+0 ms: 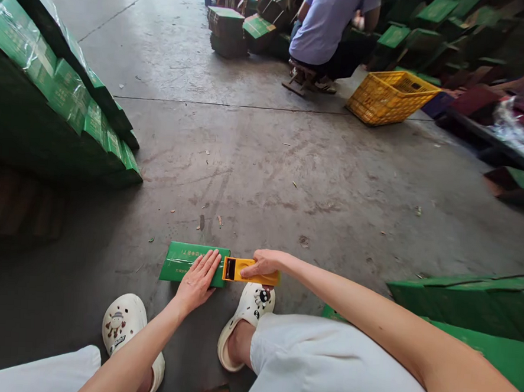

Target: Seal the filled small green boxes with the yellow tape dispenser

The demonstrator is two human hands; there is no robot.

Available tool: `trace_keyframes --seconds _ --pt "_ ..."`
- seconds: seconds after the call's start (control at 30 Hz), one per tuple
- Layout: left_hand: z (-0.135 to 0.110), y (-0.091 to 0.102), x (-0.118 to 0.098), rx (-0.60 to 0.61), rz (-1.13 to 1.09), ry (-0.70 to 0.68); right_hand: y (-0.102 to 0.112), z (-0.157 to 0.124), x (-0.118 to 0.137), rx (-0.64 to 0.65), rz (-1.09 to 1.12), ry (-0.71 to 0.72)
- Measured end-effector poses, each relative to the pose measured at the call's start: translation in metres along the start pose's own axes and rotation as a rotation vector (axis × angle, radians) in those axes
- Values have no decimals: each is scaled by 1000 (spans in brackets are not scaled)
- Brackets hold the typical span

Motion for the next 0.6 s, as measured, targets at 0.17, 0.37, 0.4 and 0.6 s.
trace_keyframes --seconds 0.17,0.37,0.4,0.6 --pt "14 -1 -7 37 38 29 -6 -6 3 118 31 -18" --pt "7 -5 -9 53 92 17 -9 -5 3 107 39 5" --pt "8 -5 -8 56 98 39 -7 -6 3 88 15 12" --pt "14 -3 -8 73 83 83 16 -39 -23 35 -124 55"
Point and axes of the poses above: each hand's wrist, its own z-axis towards the middle knuckle, its own y-axis out of the back of the hand, x = y × z, the point moved 5 cm from there along z, towards the middle knuckle, and after that the axes turned 2 degrees about -z, right-handed, at the moved point
